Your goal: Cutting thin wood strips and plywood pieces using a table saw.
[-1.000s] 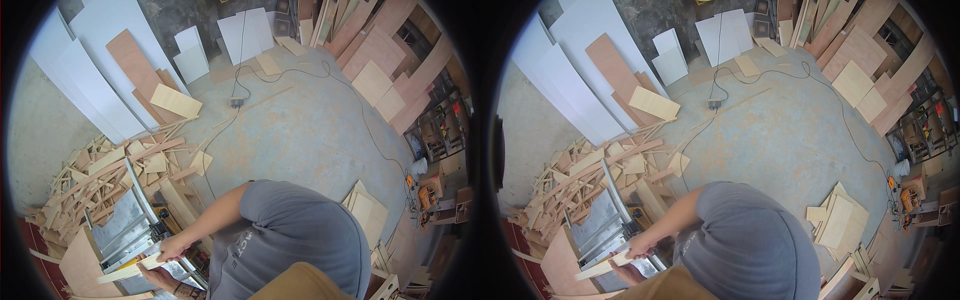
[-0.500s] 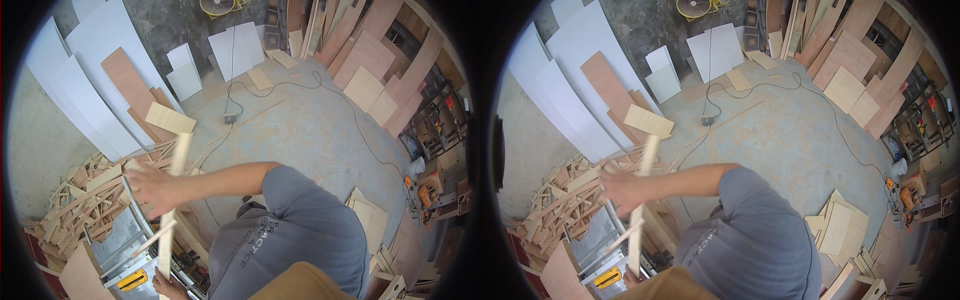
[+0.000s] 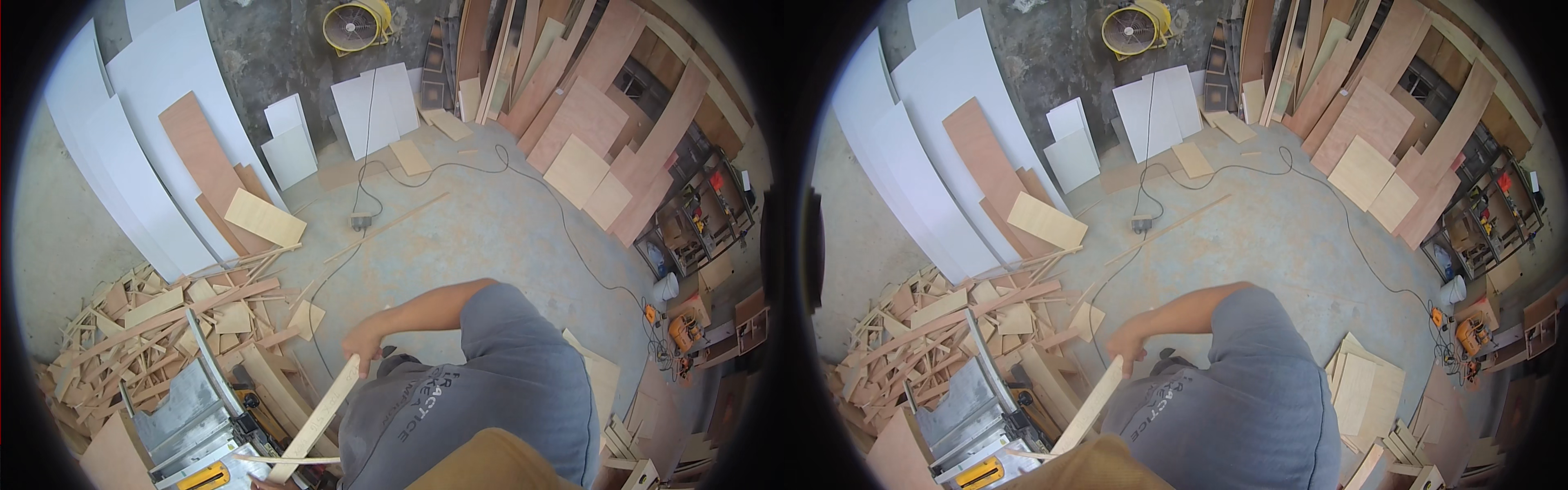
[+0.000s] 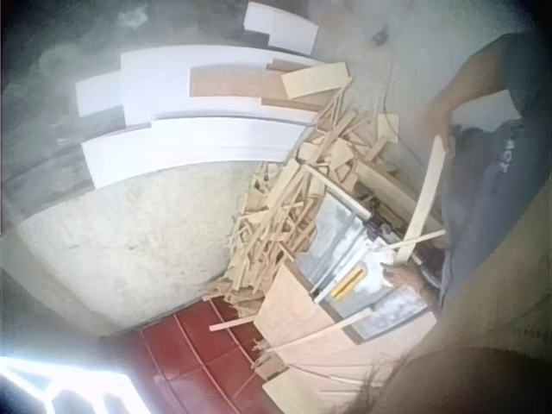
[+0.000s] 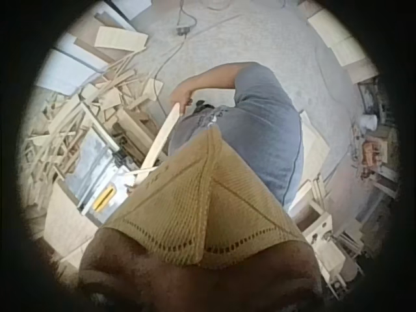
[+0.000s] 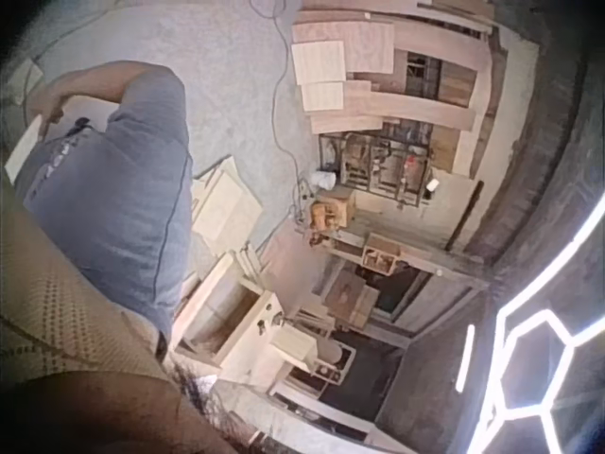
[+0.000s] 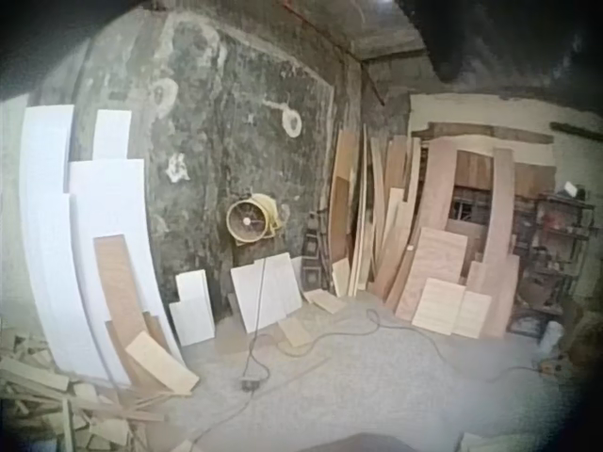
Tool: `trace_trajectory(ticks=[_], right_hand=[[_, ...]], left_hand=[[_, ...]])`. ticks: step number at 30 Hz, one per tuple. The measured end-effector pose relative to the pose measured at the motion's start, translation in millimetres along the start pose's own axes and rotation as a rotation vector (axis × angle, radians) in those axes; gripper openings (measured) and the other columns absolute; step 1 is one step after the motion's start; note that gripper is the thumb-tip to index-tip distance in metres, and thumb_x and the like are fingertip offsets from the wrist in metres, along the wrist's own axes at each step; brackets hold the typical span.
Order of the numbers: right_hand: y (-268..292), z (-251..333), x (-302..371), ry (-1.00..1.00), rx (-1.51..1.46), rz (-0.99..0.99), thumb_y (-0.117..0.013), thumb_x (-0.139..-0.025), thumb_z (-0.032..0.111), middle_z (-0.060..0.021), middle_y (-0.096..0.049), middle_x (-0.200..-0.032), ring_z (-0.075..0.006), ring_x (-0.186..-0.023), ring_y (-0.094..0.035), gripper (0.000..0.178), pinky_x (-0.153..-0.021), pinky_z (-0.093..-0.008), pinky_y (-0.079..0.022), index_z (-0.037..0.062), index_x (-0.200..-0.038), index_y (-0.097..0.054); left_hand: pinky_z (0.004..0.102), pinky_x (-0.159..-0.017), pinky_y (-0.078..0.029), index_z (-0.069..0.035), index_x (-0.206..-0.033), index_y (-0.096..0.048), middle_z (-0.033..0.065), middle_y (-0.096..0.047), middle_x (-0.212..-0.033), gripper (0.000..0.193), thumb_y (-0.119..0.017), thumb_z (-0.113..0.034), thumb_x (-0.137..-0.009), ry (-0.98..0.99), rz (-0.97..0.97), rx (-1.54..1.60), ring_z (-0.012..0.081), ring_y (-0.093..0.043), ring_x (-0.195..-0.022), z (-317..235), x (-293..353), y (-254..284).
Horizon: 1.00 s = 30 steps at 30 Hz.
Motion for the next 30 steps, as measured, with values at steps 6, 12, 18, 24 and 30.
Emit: trace_trajectory(ticks=[6, 12, 18, 24, 30], right_hand=[[-28, -17, -14, -0.021, -0.145, -0.11, -0.082, -0.088, 0.043, -0.0103, -0.067, -0.062, -0.0229, -0.056, -0.068, 0.044, -0.053, -0.0367, -0.053, -0.0001, -0.094, -0.073], [-42, -14, -32, 0.002, -0.121, -0.162, -0.08, -0.09, 0.046, -0.0119, -0.069, -0.068, -0.0255, -0.06, -0.069, 0.048, -0.055, -0.0396, -0.053, -0.001, -0.097, -0.071], [-42, 1, -28, -0.066, -0.069, -0.205, -0.077, -0.091, 0.049, -0.0137, -0.07, -0.076, -0.0278, -0.064, -0.07, 0.052, -0.059, -0.0405, -0.055, -0.0003, -0.104, -0.07], [-44, 4, -31, -0.084, -0.127, -0.196, -0.077, -0.09, 0.05, -0.0159, -0.072, -0.084, -0.028, -0.071, -0.072, 0.053, -0.063, -0.0415, -0.056, 0.0, -0.107, -0.07], [-48, -8, -51, -0.043, -0.098, -0.191, -0.075, -0.091, 0.054, -0.0162, -0.073, -0.085, -0.0304, -0.073, -0.073, 0.057, -0.066, -0.0426, -0.057, 0.0007, -0.11, -0.07]], left_hand=[[0.0536, -0.103, -0.047, 0.006, -0.14, -0.056, 0.0335, -0.058, -0.132, 0.066, -0.07, -0.043, -0.097, 0.916, 0.423, 0.326, 0.0446, -0.059, -0.117, -3, 29, -33], [0.0526, -0.102, -0.047, 0.01, -0.135, -0.058, 0.0358, -0.061, -0.125, 0.066, -0.065, -0.045, -0.099, 1.817, 0.868, 0.666, 0.046, -0.062, -0.112, -61, 59, -30], [0.0511, -0.099, -0.048, 0.011, -0.131, -0.059, 0.0345, -0.064, -0.121, 0.071, -0.06, -0.053, -0.101, 1.775, 0.712, 0.556, 0.0473, -0.063, -0.109, -37, 46, -54], [0.048, -0.084, -0.048, 0.007, -0.123, -0.06, 0.0275, -0.063, -0.106, 0.058, -0.062, -0.047, -0.101, 1.807, 0.704, 0.589, 0.0409, -0.061, -0.093, -22, 104, -88], [0.0448, -0.07, -0.047, 0.003, -0.114, -0.062, 0.0204, -0.062, -0.091, 0.046, -0.065, -0.041, -0.101, 1.836, 0.707, 0.629, 0.0346, -0.06, -0.077, -17, 168, -122]])
Point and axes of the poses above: each hand's wrist, its own x-axis away from the middle knuckle, its own y-axis out of the back of the hand, z = x × y, the point moved 8 cm from there along -x, towards the middle knuckle
